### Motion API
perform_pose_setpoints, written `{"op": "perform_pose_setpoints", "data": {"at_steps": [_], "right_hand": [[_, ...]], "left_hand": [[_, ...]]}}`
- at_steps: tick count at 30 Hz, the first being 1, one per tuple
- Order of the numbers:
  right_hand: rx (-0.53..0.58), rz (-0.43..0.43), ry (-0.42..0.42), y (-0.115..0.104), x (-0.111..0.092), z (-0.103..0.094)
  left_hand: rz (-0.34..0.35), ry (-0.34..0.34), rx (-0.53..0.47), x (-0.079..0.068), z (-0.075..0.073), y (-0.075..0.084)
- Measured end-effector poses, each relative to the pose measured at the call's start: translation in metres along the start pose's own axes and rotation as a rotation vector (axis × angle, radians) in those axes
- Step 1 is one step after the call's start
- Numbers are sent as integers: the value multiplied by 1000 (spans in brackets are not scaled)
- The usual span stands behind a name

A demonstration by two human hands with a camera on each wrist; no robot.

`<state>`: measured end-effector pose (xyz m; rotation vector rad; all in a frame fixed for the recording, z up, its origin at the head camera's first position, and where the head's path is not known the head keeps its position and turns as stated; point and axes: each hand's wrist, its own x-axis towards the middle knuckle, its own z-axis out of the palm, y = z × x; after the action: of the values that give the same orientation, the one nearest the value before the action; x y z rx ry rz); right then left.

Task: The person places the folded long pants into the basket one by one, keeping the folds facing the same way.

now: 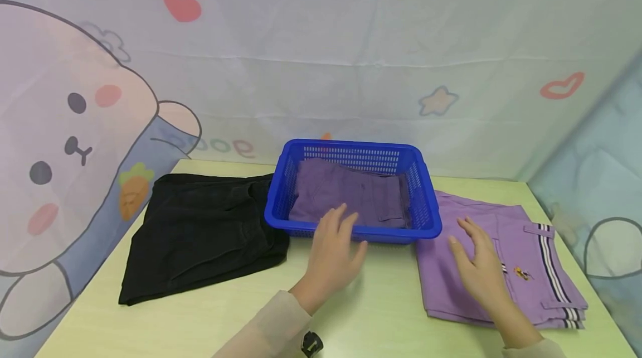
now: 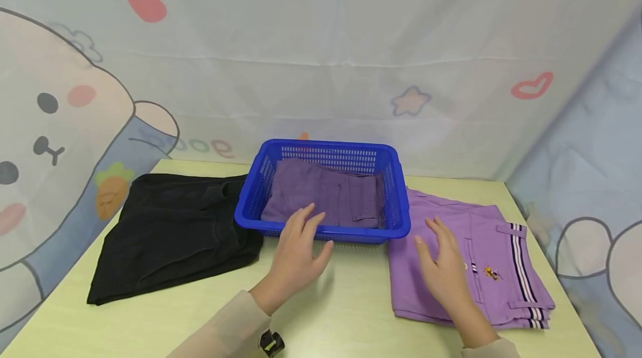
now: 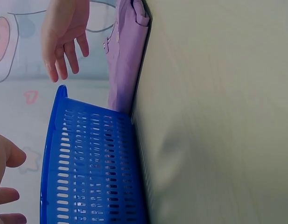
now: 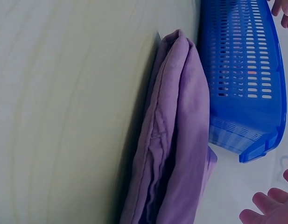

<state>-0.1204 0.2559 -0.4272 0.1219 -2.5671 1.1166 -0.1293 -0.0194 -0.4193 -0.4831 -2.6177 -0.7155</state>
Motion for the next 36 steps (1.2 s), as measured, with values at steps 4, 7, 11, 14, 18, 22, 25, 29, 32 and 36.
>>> {"op": "perform_pose_setpoints", "data": {"at_steps": [4, 7, 11, 14, 18, 22, 25, 29, 32, 36], "right_hand": [[0, 6, -1, 2, -1, -1], [3, 15, -5, 3, -1, -2], [0, 29, -10, 4, -2, -4], [-4, 42, -14, 5, -3, -6], [5, 74, -21, 8, -4, -8], [4, 97, -20, 11, -5, -10], [-2, 90, -12, 13, -7, -10], [-1, 82, -11, 15, -8, -11], [7, 92, -17, 17, -9, -13], [15, 112, -25, 19, -11, -15]], "left_hand": [[0, -14, -9, -1, 1, 4], [6, -13, -12, -3, 2, 6], [19, -9, -24, -4, 2, 11], [31, -1, -34, -5, 2, 14], [61, 26, -46, -6, 4, 17], [101, 49, -54, -8, 7, 19], [136, 71, -57, -10, 9, 19], [172, 86, -67, -11, 10, 20], [184, 86, -83, -12, 10, 22], [211, 97, -80, -13, 12, 23]]}}
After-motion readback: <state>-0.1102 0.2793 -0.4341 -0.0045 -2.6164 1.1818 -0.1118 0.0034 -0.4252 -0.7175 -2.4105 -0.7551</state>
